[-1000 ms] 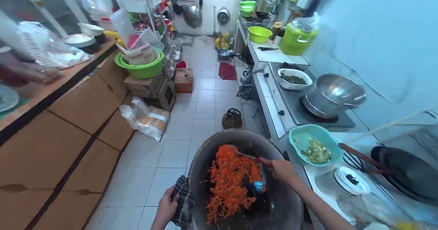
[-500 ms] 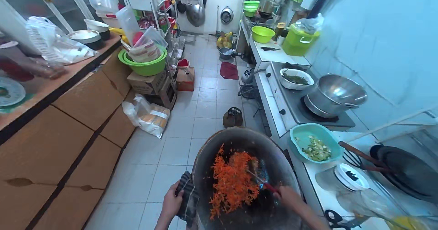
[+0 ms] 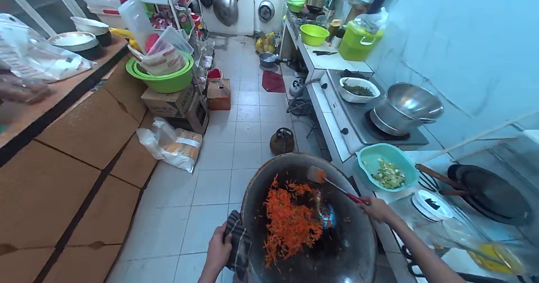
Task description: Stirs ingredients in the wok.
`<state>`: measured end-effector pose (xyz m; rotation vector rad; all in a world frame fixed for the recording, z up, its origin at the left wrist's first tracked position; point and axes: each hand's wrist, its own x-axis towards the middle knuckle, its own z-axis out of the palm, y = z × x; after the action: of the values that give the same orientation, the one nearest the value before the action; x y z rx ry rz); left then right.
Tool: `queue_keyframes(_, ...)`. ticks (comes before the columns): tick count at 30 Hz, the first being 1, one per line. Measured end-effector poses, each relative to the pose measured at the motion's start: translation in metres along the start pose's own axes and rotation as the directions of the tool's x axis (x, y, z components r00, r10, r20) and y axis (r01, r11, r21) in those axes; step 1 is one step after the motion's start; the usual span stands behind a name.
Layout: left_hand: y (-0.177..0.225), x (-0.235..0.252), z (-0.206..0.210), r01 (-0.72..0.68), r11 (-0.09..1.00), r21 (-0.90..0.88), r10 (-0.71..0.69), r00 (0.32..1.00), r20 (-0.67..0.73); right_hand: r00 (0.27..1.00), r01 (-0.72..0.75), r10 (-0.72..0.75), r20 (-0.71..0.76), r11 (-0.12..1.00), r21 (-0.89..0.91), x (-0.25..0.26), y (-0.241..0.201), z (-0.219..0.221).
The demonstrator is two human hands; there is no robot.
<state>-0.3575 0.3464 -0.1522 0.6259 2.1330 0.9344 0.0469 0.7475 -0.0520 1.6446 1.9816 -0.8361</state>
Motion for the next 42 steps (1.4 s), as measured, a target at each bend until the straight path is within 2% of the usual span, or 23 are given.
queue_keyframes(3,0.000,0.000,-0.002,-0.006,1.000,0.007,0.006,1.000,-0.005,0.982,0.148,-0.147,0.123,0.989,0.001,0.021,-0.062,-0.003)
queue_keyframes(5,0.000,-0.001,-0.001,0.000,1.000,-0.008,0.000,1.000,-0.011,0.941,0.301,-0.273,0.200,0.946,-0.123,0.026,-0.093,0.005)
queue_keyframes(6,0.000,-0.002,-0.001,0.008,1.000,-0.016,-0.008,1.000,-0.011,0.925,0.342,-0.291,0.245,0.918,-0.200,0.019,-0.107,0.006)
queue_keyframes(8,-0.002,-0.003,-0.002,0.016,1.000,-0.027,-0.017,1.000,-0.018,0.926,0.333,-0.237,0.294,0.879,-0.341,-0.016,-0.131,-0.003)
queue_keyframes(10,-0.002,-0.001,-0.002,0.016,1.000,-0.025,-0.017,0.999,-0.028,0.952,0.237,-0.125,0.279,0.877,-0.418,-0.060,-0.139,-0.029)
queue_keyframes(12,-0.004,-0.001,0.000,0.006,0.999,-0.039,-0.007,1.000,-0.029,0.970,0.086,0.027,0.241,0.890,-0.447,-0.102,-0.130,-0.059)
queue_keyframes(14,-0.008,0.000,-0.001,-0.002,0.999,-0.042,0.001,1.000,-0.024,0.971,-0.059,0.170,0.171,0.855,-0.516,-0.128,-0.112,-0.080)
queue_keyframes(16,-0.009,0.002,-0.001,0.006,1.000,-0.030,-0.007,1.000,-0.016,0.956,-0.190,0.285,0.074,0.789,-0.584,-0.135,-0.097,-0.080)
queue_keyframes(18,-0.008,0.003,-0.002,0.006,1.000,-0.020,-0.006,1.000,-0.011,0.948,-0.249,0.316,0.031,0.801,-0.545,-0.127,-0.087,-0.057)
queue_keyframes(20,-0.007,0.005,-0.002,0.001,1.000,-0.017,-0.001,1.000,-0.012,0.969,-0.162,0.227,0.098,0.884,-0.437,-0.101,-0.082,-0.015)
queue_keyframes(22,-0.010,0.005,-0.002,0.012,1.000,-0.019,-0.012,1.000,-0.001,0.978,0.004,0.060,0.198,0.951,-0.310,-0.073,-0.074,0.045)
queue_keyframes(24,-0.012,0.008,-0.006,0.014,1.000,-0.025,-0.014,1.000,0.017,0.972,0.132,-0.069,0.223,0.951,-0.280,-0.076,-0.079,0.085)
queue_keyframes(27,-0.012,0.007,-0.009,0.016,0.999,-0.037,-0.016,1.000,0.023,0.977,0.177,-0.109,0.183,0.894,-0.411,-0.128,-0.073,0.080)
queue_keyframes(29,-0.010,0.006,-0.008,0.014,1.000,-0.023,-0.013,1.000,0.023,0.987,0.104,-0.037,0.157,0.889,-0.446,-0.153,-0.055,0.058)
queue_keyframes(31,-0.009,0.006,-0.008,0.011,1.000,-0.007,-0.011,0.999,0.033,0.981,-0.023,0.108,0.159,0.890,-0.456,-0.158,-0.033,0.045)
queue_keyframes(33,-0.008,0.006,-0.008,0.012,1.000,0.007,-0.012,0.999,0.048,0.932,-0.115,0.240,0.270,0.907,-0.406,-0.150,-0.015,0.048)
queue_keyframes(34,-0.008,0.006,-0.010,0.012,1.000,0.012,-0.013,0.999,0.052,0.897,-0.120,0.245,0.369,0.936,-0.330,-0.146,-0.014,0.055)
queue_keyframes(36,-0.006,0.006,-0.012,0.017,1.000,0.016,-0.018,0.998,0.055,0.837,-0.087,0.154,0.526,0.985,-0.149,-0.139,-0.033,0.084)
queue_keyframes(37,-0.007,0.005,-0.012,0.019,1.000,0.017,-0.020,0.998,0.055,0.831,-0.068,0.087,0.550,0.996,-0.054,-0.134,-0.045,0.108)
queue_keyframes(39,-0.009,0.005,-0.011,0.010,1.000,0.014,-0.011,0.999,0.051,0.872,-0.093,0.005,0.490,0.984,0.154,-0.120,-0.070,0.159)
queue_keyframes(42,-0.006,0.004,-0.014,0.007,1.000,0.000,-0.007,0.997,0.074,0.966,-0.119,-0.001,0.259,0.888,0.444,-0.112,-0.087,0.219)
